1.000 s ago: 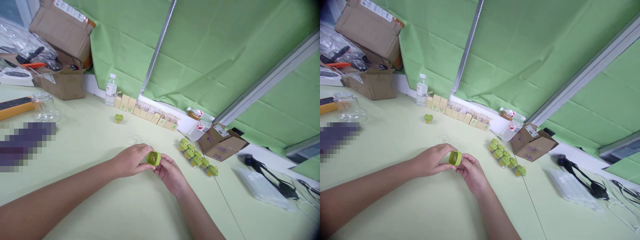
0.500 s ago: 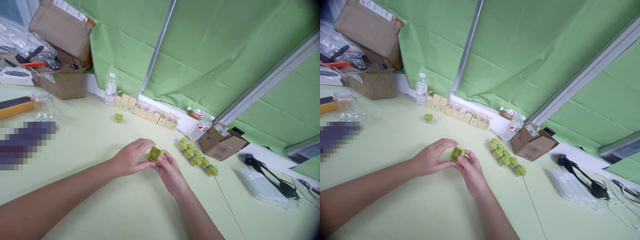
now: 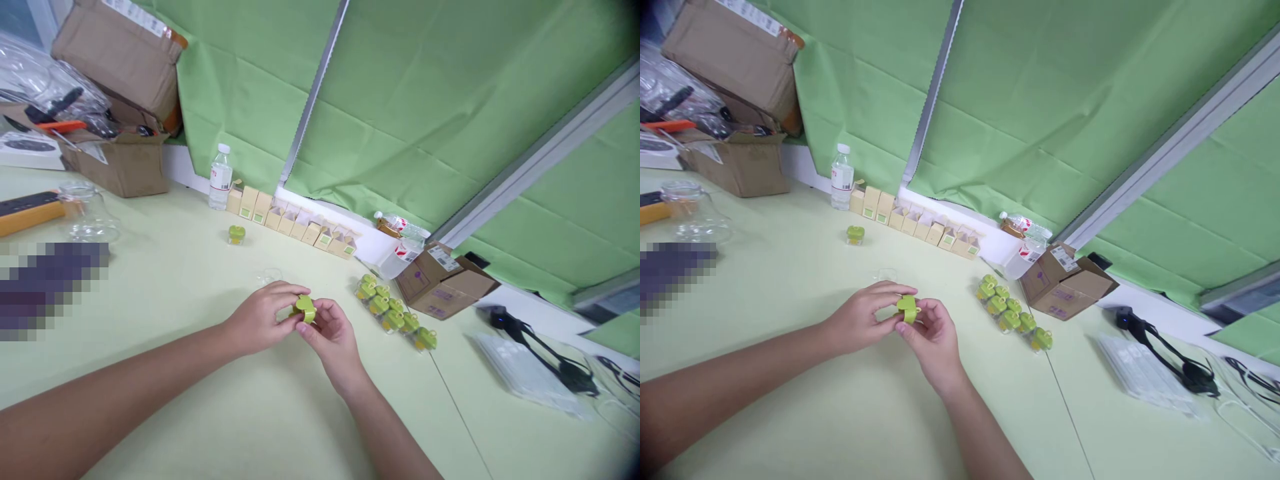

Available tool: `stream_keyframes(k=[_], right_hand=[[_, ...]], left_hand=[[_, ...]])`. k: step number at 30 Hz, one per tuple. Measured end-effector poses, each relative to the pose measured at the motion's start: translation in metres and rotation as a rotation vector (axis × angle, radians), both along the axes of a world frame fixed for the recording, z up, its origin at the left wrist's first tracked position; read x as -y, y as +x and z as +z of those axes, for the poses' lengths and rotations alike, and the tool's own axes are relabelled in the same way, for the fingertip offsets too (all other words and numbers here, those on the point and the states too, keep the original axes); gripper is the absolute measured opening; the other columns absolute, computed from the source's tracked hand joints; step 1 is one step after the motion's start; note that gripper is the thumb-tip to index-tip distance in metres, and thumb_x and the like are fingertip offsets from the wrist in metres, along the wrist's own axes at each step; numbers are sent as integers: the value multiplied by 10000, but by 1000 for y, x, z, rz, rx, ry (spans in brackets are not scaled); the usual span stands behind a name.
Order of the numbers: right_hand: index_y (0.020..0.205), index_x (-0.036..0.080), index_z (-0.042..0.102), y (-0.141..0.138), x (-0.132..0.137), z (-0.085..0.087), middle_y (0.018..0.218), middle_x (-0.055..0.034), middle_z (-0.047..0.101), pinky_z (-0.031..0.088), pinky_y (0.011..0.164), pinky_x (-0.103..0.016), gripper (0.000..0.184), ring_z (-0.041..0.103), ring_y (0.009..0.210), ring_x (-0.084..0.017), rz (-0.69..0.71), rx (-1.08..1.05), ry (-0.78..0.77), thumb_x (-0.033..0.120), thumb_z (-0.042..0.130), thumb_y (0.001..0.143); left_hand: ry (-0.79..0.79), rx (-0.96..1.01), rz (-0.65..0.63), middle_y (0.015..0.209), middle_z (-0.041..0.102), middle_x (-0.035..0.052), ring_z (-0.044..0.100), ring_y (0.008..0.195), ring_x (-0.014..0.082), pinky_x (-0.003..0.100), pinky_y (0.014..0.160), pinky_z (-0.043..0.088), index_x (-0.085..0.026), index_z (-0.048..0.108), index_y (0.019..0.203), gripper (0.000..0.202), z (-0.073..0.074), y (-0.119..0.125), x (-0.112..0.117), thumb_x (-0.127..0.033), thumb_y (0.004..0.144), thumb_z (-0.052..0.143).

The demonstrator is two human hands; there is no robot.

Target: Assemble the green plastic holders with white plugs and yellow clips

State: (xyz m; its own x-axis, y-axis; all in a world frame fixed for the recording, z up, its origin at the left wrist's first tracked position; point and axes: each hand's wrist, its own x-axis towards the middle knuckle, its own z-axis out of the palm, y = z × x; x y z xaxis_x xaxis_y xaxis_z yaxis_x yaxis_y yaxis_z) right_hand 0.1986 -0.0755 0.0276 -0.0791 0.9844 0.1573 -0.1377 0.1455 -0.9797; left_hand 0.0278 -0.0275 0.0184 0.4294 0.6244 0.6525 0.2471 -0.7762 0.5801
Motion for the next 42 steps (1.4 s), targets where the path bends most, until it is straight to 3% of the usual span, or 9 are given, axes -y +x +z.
stream_keyframes(k=[12, 18, 22, 25, 27, 30, 35, 39, 42], right_hand=[[992, 252, 541, 1, 7, 12, 1003, -10, 658, 524, 779, -288, 368, 630, 872, -158, 60, 15, -32, 261, 812, 743], [1185, 270, 571, 17, -2, 12, 926, 4, 581, 547, 844, -353, 416, 594, 854, -161, -62, 83, -17, 357, 737, 813], [1071, 250, 567, 24, -6, 11, 888, 5, 581, 540, 810, -350, 302, 599, 836, -168, -136, 260, 74, 391, 695, 836], [954, 247, 539, 23, -3, 10, 917, -9, 621, 512, 850, -386, 256, 619, 876, -197, -182, 587, 186, 350, 721, 806], [887, 247, 534, 21, 1, 10, 969, -28, 664, 477, 926, -437, 252, 609, 1029, -251, -177, 817, 246, 320, 746, 772], [786, 250, 509, 18, 4, 9, 1068, -25, 709, 373, 1061, -515, 262, 447, 1326, -310, -90, 1024, 293, 306, 762, 746], [767, 251, 516, 14, 6, 2, 964, 16, 740, 99, 1185, -588, 227, 371, 1415, -301, 11, 1186, 345, 290, 739, 771], [791, 249, 551, 11, 10, 1, 1037, 15, 735, 57, 1182, -602, 171, 358, 1420, -313, 24, 1214, 374, 298, 715, 799], [865, 254, 604, 13, 10, 3, 1158, -15, 703, 101, 1175, -597, 95, 399, 1383, -322, -28, 1151, 406, 309, 676, 835]], left_hand=[[-66, 81, -138, 1050, 670, 51, 637, 956, 189, 325, 849, 510, -200, 558, 842, 89, 12, 0, 7, -126, 808, 594], [-129, 153, -64, 1028, 639, 41, 609, 959, 175, 315, 856, 472, -200, 466, 787, 149, 11, -13, -5, -54, 790, 496], [-128, 0, 12, 941, 635, 20, 590, 855, 165, 296, 766, 464, -201, 493, 775, 118, 6, -20, -19, -86, 798, 506], [-90, -199, 44, 995, 626, 32, 582, 933, 195, 313, 785, 473, -202, 549, 771, 67, 4, -23, -25, -141, 797, 539], [-72, -328, 64, 1066, 612, 44, 564, 1020, 224, 339, 819, 479, -208, 599, 762, 62, 3, -24, -25, -181, 799, 558], [-39, -471, 70, 1205, 579, 57, 507, 1164, 266, 401, 913, 462, -218, 660, 736, 106, 5, -27, -24, -213, 800, 575], [16, -586, 55, 1428, 481, 55, 353, 1359, 304, 479, 1046, 360, -211, 686, 696, 139, 6, -30, -20, -184, 793, 591], [89, -625, 78, 1472, 450, 75, 340, 1372, 318, 503, 1056, 319, -194, 677, 690, 177, 3, -30, -20, -217, 834, 577], [97, -595, 116, 1387, 511, 105, 440, 1281, 303, 475, 1000, 363, -197, 679, 832, 143, 1, -29, -22, -284, 869, 573]])
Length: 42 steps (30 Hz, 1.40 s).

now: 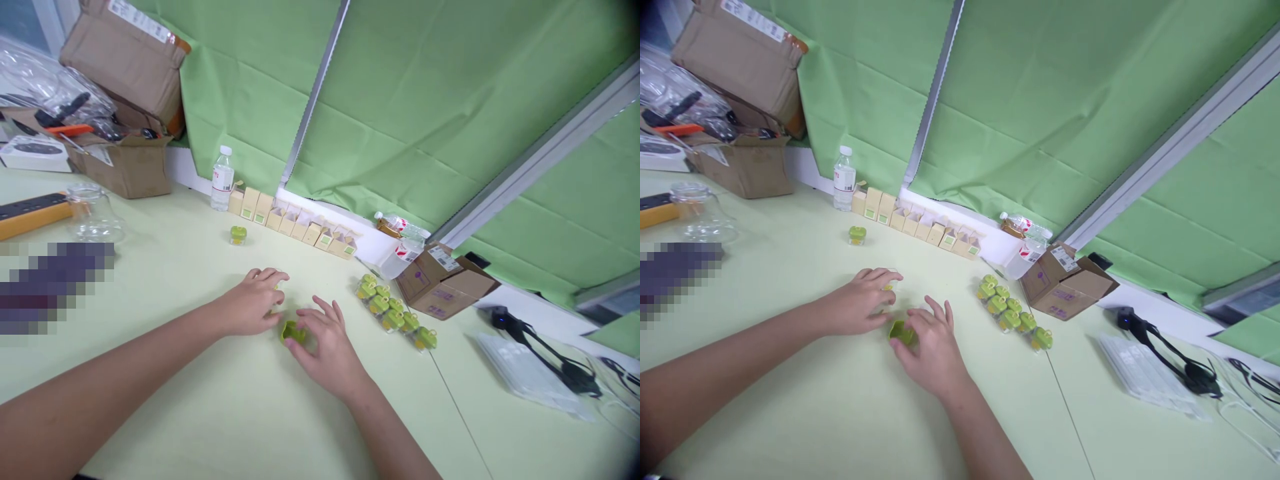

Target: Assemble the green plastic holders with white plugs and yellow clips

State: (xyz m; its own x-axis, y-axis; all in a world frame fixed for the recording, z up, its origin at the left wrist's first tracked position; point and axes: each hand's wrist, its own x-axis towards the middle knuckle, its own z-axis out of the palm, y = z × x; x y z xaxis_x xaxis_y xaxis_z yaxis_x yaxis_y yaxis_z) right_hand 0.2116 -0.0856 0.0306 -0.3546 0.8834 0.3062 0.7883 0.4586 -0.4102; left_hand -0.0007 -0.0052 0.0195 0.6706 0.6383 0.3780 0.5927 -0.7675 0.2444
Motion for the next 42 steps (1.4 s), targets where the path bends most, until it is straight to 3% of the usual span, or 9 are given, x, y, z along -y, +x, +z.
stream_keyframes(k=[5, 10, 15, 23, 28, 31, 36, 39, 42], right_hand=[[959, 240, 595, 7, -13, -4, 977, -42, 680, 457, 937, -414, 89, 616, 1006, -231, -185, -501, -1, 309, 565, 911], [676, 230, 459, 15, -27, -12, 630, 50, 513, 485, 742, -315, 298, 556, 671, -149, -418, -1077, -176, 365, 695, 798], [625, 226, 436, 22, -29, -13, 567, 69, 468, 495, 635, -289, 299, 507, 546, -114, -508, -1391, -370, 252, 725, 696], [715, 229, 525, 22, -28, -11, 616, 39, 579, 519, 612, -289, 177, 598, 604, -145, -518, -1423, -351, 266, 697, 706], [831, 231, 577, 23, -29, -11, 903, -42, 735, 546, 617, -313, 170, 664, 681, -176, -512, -1427, -373, 290, 690, 718], [815, 224, 609, 23, -30, -10, 833, -21, 723, 540, 617, -301, 131, 657, 656, -164, -482, -1433, -378, 281, 691, 730], [763, 194, 703, 5, -11, 5, 680, -23, 711, 544, 670, -327, 211, 655, 623, -170, -90, -1141, -372, 369, 638, 860], [1010, 217, 753, -18, 13, 15, 925, -61, 779, 553, 850, -391, 254, 723, 869, -223, 182, -928, -550, 401, 603, 918], [1068, 262, 755, -37, 32, 17, 1024, -44, 774, 542, 912, -397, 255, 713, 991, -232, 316, -793, -556, 385, 566, 948]], left_hand=[[-22, 200, 89, 998, 627, 56, 565, 934, 225, 369, 813, 433, -196, 581, 956, 165, 5, 0, -7, -289, 957, 445], [-20, 415, 241, 813, 574, 23, 544, 806, 204, 335, 729, 417, -205, 488, 815, 151, 10, -3, -15, -278, 941, 450], [-57, 470, 304, 789, 566, 10, 536, 768, 187, 307, 677, 397, -206, 483, 782, 139, 6, -8, -20, -261, 910, 476], [-163, 482, 335, 680, 536, -37, 495, 609, 152, 273, 585, 343, -223, 455, 810, 143, 5, -7, -21, -311, 923, 462], [-263, 485, 329, 523, 440, -86, 426, 477, 143, 258, 508, 265, -249, 473, 935, 123, 6, -7, -20, -345, 965, 401], [-270, 485, 308, 506, 440, -87, 421, 471, 141, 254, 500, 256, -250, 498, 939, 148, 6, -7, -19, -368, 965, 412], [-275, 574, 226, 539, 428, -84, 413, 488, 121, 236, 506, 286, -236, 507, 908, 134, 13, 6, -1, -331, 960, 427], [-310, 584, 101, 545, 434, -87, 419, 485, 110, 229, 515, 316, -229, 519, 929, 100, 17, 22, 21, -298, 946, 449], [-342, 533, 58, 554, 463, -86, 449, 491, 105, 222, 523, 333, -237, 546, 932, 89, 17, 35, 37, -256, 927, 458]])
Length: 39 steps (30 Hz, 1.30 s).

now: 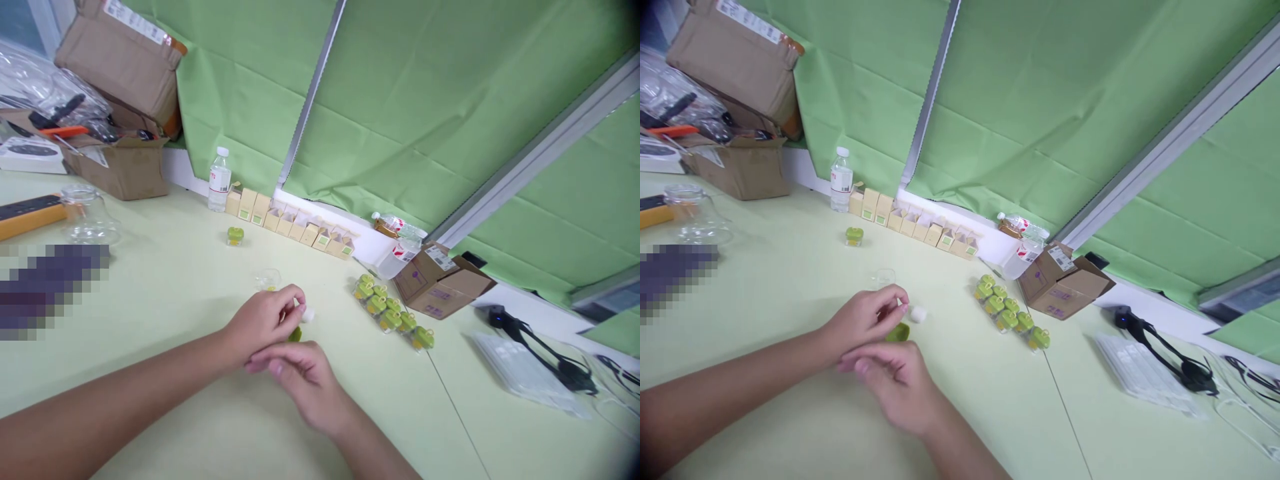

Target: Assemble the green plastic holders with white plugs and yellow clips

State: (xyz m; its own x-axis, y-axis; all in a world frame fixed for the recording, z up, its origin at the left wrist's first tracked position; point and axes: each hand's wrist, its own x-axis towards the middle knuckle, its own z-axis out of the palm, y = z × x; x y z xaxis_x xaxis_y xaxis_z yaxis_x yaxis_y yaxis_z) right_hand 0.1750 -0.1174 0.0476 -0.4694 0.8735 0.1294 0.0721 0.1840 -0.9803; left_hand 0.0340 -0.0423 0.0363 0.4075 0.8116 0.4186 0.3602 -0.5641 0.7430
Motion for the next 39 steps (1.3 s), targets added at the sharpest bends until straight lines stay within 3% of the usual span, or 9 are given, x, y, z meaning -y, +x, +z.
stream_keyframes(k=[4, 9, 13, 15, 18, 22, 27, 32, 39], right_hand=[[1137, 280, 729, -3, 4, -4, 1070, -39, 768, 554, 917, -407, 257, 719, 1006, -234, -20, 22, 43, 360, 580, 943], [1123, 255, 738, 13, -9, -7, 1030, -62, 778, 547, 953, -463, 299, 726, 1008, -264, -186, -72, 23, 431, 585, 937], [1219, 268, 679, 36, -29, -11, 1189, -71, 726, 471, 1048, -493, 343, 664, 1141, -266, -514, -20, 147, 437, 568, 942], [1222, 275, 670, 49, -41, -16, 1233, -70, 702, 440, 1073, -500, 338, 624, 1191, -271, -689, 157, 280, 407, 599, 919], [1223, 269, 673, 62, -54, -26, 1271, -80, 674, 426, 1068, -528, 370, 592, 1208, -300, -625, 493, 356, 367, 652, 867], [1274, 251, 639, 64, -58, -38, 1238, -93, 680, 460, 1027, -502, 426, 604, 1168, -293, -465, 658, 405, 269, 649, 848], [1266, 255, 629, 61, -57, -43, 1197, -86, 690, 481, 998, -487, 393, 621, 1130, -277, -474, 700, 423, 240, 596, 875], [1274, 230, 610, 62, -58, -42, 1226, -100, 671, 474, 1013, -478, 395, 599, 1166, -282, -478, 729, 456, 252, 592, 880], [1043, 214, 651, 60, -52, -24, 1037, -75, 701, 511, 919, -414, 169, 636, 1016, -237, -694, 558, 630, 229, 574, 893]], left_hand=[[-12, -30, 38, 529, 443, -88, 440, 480, 104, 221, 513, 329, -236, 559, 887, 78, -3, 3, 2, -231, 893, 482], [-15, -11, 16, 553, 457, -77, 443, 492, 109, 226, 513, 338, -230, 559, 896, 105, 1, -7, -8, -258, 924, 461], [62, -96, 83, 639, 560, -51, 510, 561, 130, 247, 559, 383, -232, 585, 877, 107, 2, -16, -19, -235, 904, 482], [115, -180, 85, 779, 637, -16, 571, 667, 154, 266, 604, 411, -230, 617, 851, 146, -1, -21, -26, -222, 896, 479], [134, -309, 32, 948, 675, 27, 626, 813, 200, 296, 668, 442, -232, 664, 911, 207, -12, -29, -34, -174, 867, 471], [122, -415, -138, 1022, 668, 53, 639, 907, 236, 315, 721, 456, -232, 664, 971, 268, -24, -33, -35, -113, 792, 504], [72, -430, -194, 880, 638, 49, 621, 764, 211, 299, 655, 426, -211, 627, 801, 180, -26, -31, -31, -104, 808, 482], [45, -397, -162, 848, 648, 43, 620, 785, 214, 287, 663, 418, -210, 622, 808, 147, -28, -32, -35, -119, 810, 508], [25, -304, -190, 894, 660, 31, 602, 779, 185, 294, 691, 455, -206, 638, 888, 148, -21, -31, -38, -148, 863, 504]])
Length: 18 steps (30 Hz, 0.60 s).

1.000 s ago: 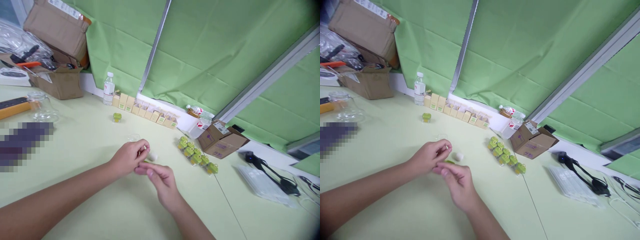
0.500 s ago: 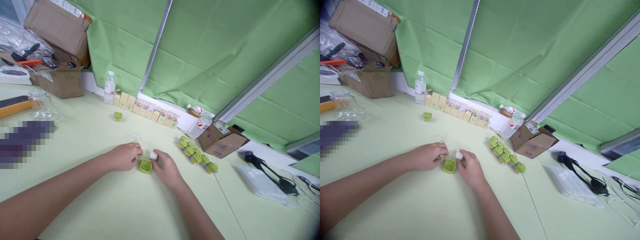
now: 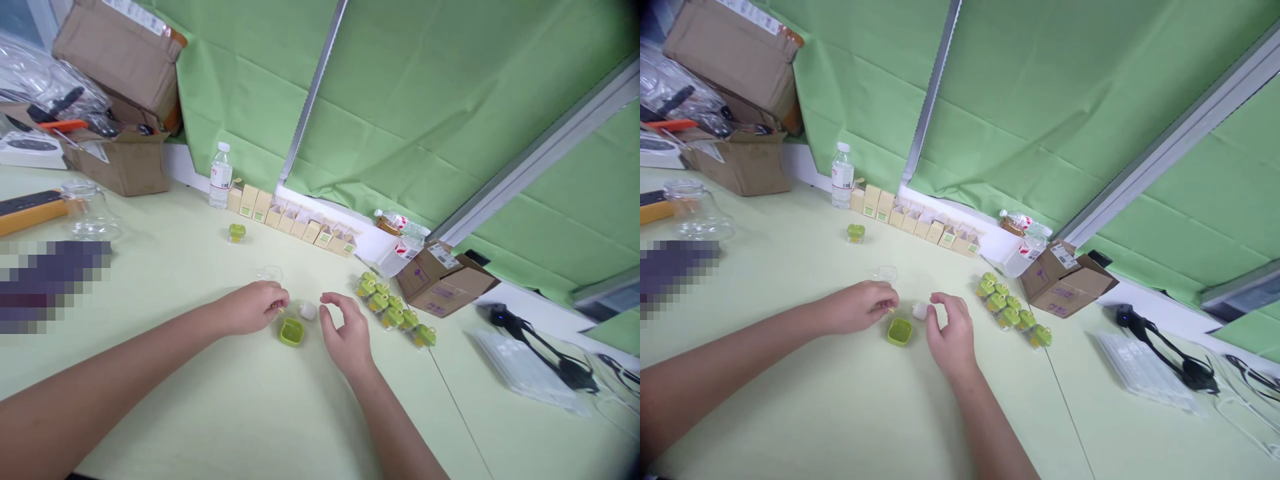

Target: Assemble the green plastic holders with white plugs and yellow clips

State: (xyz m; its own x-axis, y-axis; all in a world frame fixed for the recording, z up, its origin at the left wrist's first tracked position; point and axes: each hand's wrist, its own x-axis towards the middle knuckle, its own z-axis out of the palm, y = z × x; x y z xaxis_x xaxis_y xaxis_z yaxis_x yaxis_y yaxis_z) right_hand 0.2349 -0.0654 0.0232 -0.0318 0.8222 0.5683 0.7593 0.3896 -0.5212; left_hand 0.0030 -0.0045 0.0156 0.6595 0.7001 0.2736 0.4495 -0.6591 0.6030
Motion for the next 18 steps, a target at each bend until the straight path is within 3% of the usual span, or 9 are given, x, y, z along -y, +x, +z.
stream_keyframes(k=[5, 10, 14, 18], right_hand=[[1038, 226, 671, -10, 6, 5, 990, -55, 713, 535, 828, -361, 160, 655, 895, -202, 130, -158, -98, 269, 626, 891], [888, 220, 724, -22, 7, 2, 865, -42, 717, 531, 746, -312, 100, 655, 814, -178, 278, -324, -174, 277, 642, 893], [840, 204, 720, -24, 7, 0, 873, -57, 721, 538, 754, -324, 91, 664, 822, -187, 274, -492, -195, 274, 666, 861], [694, 192, 609, -20, 7, 3, 835, -60, 738, 545, 764, -342, 134, 681, 797, -190, 169, -708, -234, 249, 669, 800]], left_hand=[[-132, 356, -8, 951, 667, 32, 635, 852, 168, 299, 788, 527, -203, 653, 945, 102, 16, 11, 10, -254, 898, 577], [-289, 571, -15, 929, 673, 34, 658, 876, 164, 303, 826, 557, -179, 646, 917, 80, 14, 24, 20, -239, 863, 642], [-268, 539, -5, 987, 664, 37, 651, 914, 170, 316, 835, 554, -197, 629, 989, 128, 14, 25, 23, -260, 878, 623], [-89, 228, -47, 1152, 624, 51, 592, 1064, 240, 369, 868, 518, -242, 592, 1153, 400, 15, 19, 26, -263, 774, 716]])
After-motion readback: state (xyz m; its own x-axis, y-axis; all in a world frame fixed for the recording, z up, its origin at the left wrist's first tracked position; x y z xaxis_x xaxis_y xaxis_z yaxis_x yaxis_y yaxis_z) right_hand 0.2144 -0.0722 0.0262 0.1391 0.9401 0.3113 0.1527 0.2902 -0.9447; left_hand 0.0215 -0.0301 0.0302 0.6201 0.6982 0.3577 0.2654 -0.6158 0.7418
